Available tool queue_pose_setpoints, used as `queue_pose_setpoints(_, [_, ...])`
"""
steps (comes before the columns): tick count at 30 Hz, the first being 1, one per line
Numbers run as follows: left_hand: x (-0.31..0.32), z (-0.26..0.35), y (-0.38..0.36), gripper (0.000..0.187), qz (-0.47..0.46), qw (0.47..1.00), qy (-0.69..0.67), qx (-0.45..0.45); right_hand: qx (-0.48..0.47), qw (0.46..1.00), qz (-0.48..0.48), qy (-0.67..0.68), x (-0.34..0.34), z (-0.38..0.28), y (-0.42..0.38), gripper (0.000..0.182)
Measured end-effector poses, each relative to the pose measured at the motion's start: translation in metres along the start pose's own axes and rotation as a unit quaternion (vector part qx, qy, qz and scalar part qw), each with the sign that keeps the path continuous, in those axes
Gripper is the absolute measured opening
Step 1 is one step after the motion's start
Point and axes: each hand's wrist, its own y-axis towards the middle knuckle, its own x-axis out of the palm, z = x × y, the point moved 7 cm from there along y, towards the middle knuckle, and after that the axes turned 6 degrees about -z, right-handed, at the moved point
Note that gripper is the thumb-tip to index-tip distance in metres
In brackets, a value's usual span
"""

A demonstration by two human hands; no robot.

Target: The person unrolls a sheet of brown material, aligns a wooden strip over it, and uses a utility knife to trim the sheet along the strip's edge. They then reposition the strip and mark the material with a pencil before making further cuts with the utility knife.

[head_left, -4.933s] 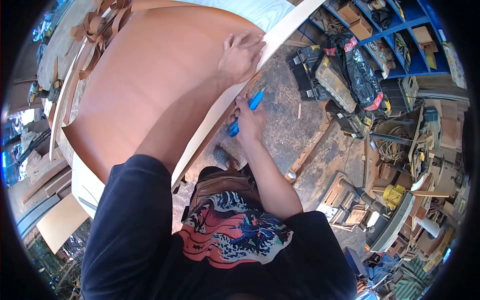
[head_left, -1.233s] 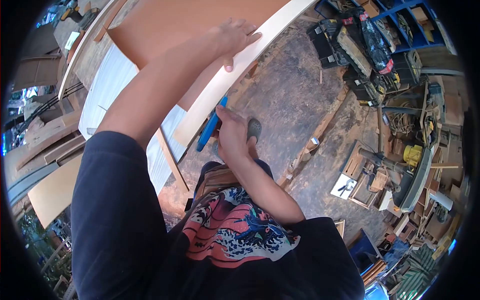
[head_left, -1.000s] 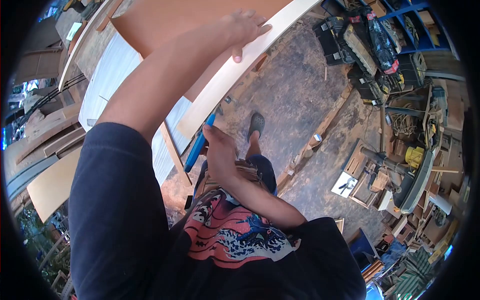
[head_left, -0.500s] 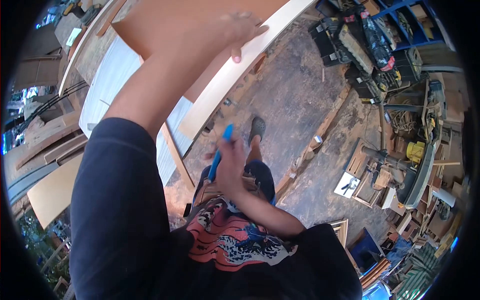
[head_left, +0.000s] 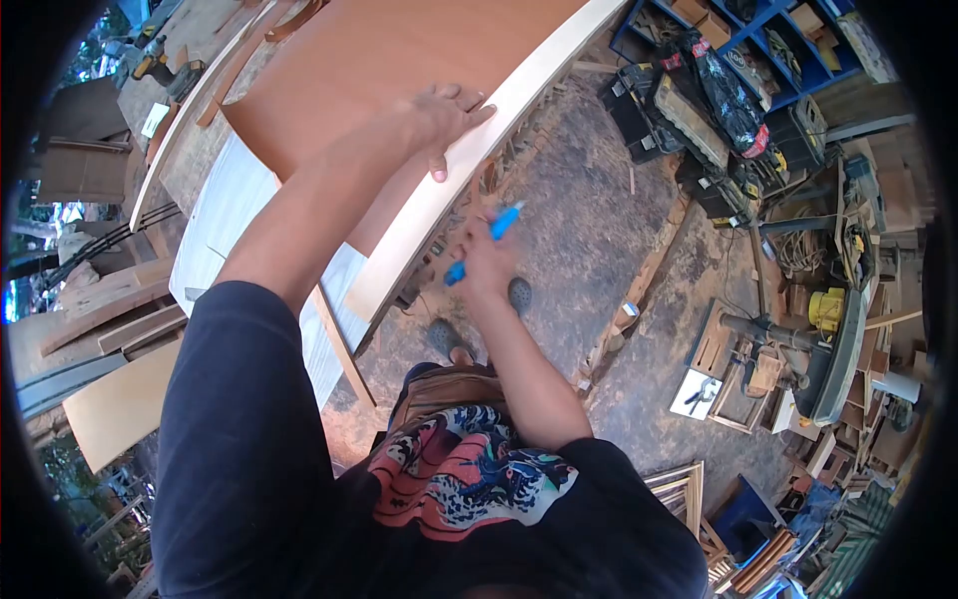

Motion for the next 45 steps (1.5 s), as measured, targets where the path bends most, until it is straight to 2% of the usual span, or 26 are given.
queue_pose_setpoints(5, [0.006, 0.005, -0.001, 0.139, -0.014, 1.0, 0.0, -0.005, -0.003, 0.997, 0.062, -0.043, -0.12, -0.007, 0.023, 0.022])
queue_pose_setpoints(7, [-0.006, -0.001, 0.004, 0.14, -0.01, 1.0, 0.01, -0.006, -0.052, 0.979, 0.152, -0.128, -0.155, -0.028, 0.029, 0.023])
queue_pose_setpoints(8, [-0.002, 0.001, 0.005, 0.141, -0.017, 1.0, 0.004, -0.006, -0.15, 0.936, 0.177, -0.263, -0.201, -0.027, 0.049, 0.025])
queue_pose_setpoints(9, [0.0, 0.0, 0.005, 0.141, -0.021, 1.0, -0.001, -0.009, -0.247, 0.867, 0.195, -0.387, -0.244, -0.022, 0.072, 0.028])
queue_pose_setpoints(11, [-0.002, -0.002, 0.003, 0.141, -0.018, 1.0, 0.0, -0.014, -0.17, 0.886, 0.241, -0.359, -0.307, -0.023, 0.086, 0.033])
queue_pose_setpoints(12, [-0.002, 0.002, 0.004, 0.14, -0.019, 1.0, -0.004, -0.007, -0.155, 0.888, 0.224, -0.37, -0.321, -0.036, 0.081, 0.031])
queue_pose_setpoints(17, [-0.005, 0.0, 0.006, 0.134, -0.031, 0.999, -0.027, 0.006, -0.072, 0.921, 0.187, -0.334, -0.351, -0.106, 0.044, 0.019])
queue_pose_setpoints(19, [-0.008, 0.006, 0.007, 0.129, -0.022, 0.998, -0.057, 0.004, -0.103, 0.919, 0.184, -0.334, -0.362, -0.127, 0.052, 0.019])
queue_pose_setpoints(21, [-0.008, 0.01, 0.007, 0.117, 0.034, 0.981, -0.178, -0.072, -0.126, 0.916, 0.182, -0.335, -0.37, -0.143, 0.066, 0.019])
queue_pose_setpoints(22, [-0.002, 0.015, 0.011, 0.098, 0.104, 0.977, -0.159, -0.096, -0.148, 0.896, 0.185, -0.375, -0.374, -0.153, 0.075, 0.021])
queue_pose_setpoints(23, [0.013, 0.026, 0.014, 0.098, 0.109, 0.977, -0.158, -0.097, -0.171, 0.874, 0.189, -0.414, -0.374, -0.163, 0.084, 0.022])
queue_pose_setpoints(24, [0.017, 0.031, 0.01, 0.089, 0.211, 0.953, -0.177, -0.128, -0.175, 0.873, 0.189, -0.413, -0.367, -0.173, 0.091, 0.022])
queue_pose_setpoints(25, [0.016, 0.035, 0.003, 0.08, 0.31, 0.917, -0.195, -0.157, -0.214, 0.846, 0.192, -0.448, -0.351, -0.189, 0.091, 0.024])
queue_pose_setpoints(26, [0.017, 0.043, 0.003, 0.08, 0.314, 0.916, -0.197, -0.156, -0.253, 0.816, 0.195, -0.483, -0.328, -0.208, 0.09, 0.027])
queue_pose_setpoints(27, [0.015, 0.045, -0.001, 0.071, 0.345, 0.893, -0.224, -0.181, -0.256, 0.813, 0.194, -0.486, -0.306, -0.226, 0.091, 0.027])
queue_pose_setpoints(28, [0.014, 0.045, -0.004, 0.063, 0.372, 0.869, -0.253, -0.207, -0.242, 0.839, 0.158, -0.461, -0.281, -0.24, 0.094, 0.029])
queue_pose_setpoints(29, [0.013, 0.048, 0.0, 0.063, 0.371, 0.867, -0.26, -0.21, -0.224, 0.863, 0.121, -0.437, -0.263, -0.249, 0.102, 0.032])
queue_pose_setpoints(30, [0.01, 0.046, 0.001, 0.061, 0.389, 0.849, -0.274, -0.229, -0.211, 0.846, 0.114, -0.477, -0.251, -0.256, 0.115, 0.035])
queue_pose_setpoints(32, [0.006, 0.042, 0.005, 0.059, 0.405, 0.828, -0.293, -0.253, -0.206, 0.855, 0.094, -0.466, -0.213, -0.276, 0.136, 0.035])
queue_pose_setpoints(34, [0.002, 0.036, 0.008, 0.058, 0.449, 0.781, -0.362, -0.24, -0.18, 0.877, 0.074, -0.44, -0.175, -0.294, 0.164, 0.033])
queue_pose_setpoints(35, [-0.002, 0.036, 0.01, 0.058, 0.448, 0.779, -0.367, -0.24, -0.18, 0.874, 0.074, -0.445, -0.17, -0.295, 0.195, 0.033])
queue_pose_setpoints(37, [-0.009, 0.033, 0.01, 0.059, 0.45, 0.762, -0.393, -0.251, -0.2, 0.922, 0.049, -0.329, -0.164, -0.292, 0.262, 0.03])
queue_pose_setpoints(39, [-0.013, 0.022, 0.017, 0.059, 0.44, 0.746, -0.428, -0.257, -0.173, 0.948, -0.01, -0.267, -0.113, -0.313, 0.312, 0.033])
queue_pose_setpoints(41, [-0.012, 0.021, 0.018, 0.059, 0.424, 0.732, -0.461, -0.265, -0.139, 0.969, -0.012, -0.204, -0.064, -0.325, 0.364, 0.041])
queue_pose_setpoints(44, [-0.026, 0.013, 0.025, 0.057, 0.439, 0.733, -0.448, -0.264, -0.138, 0.966, -0.004, -0.217, -0.015, -0.337, 0.448, 0.048])
queue_pose_setpoints(45, [-0.033, 0.009, 0.03, 0.057, 0.434, 0.736, -0.447, -0.265, -0.172, 0.958, -0.025, -0.229, -0.005, -0.334, 0.48, 0.047])
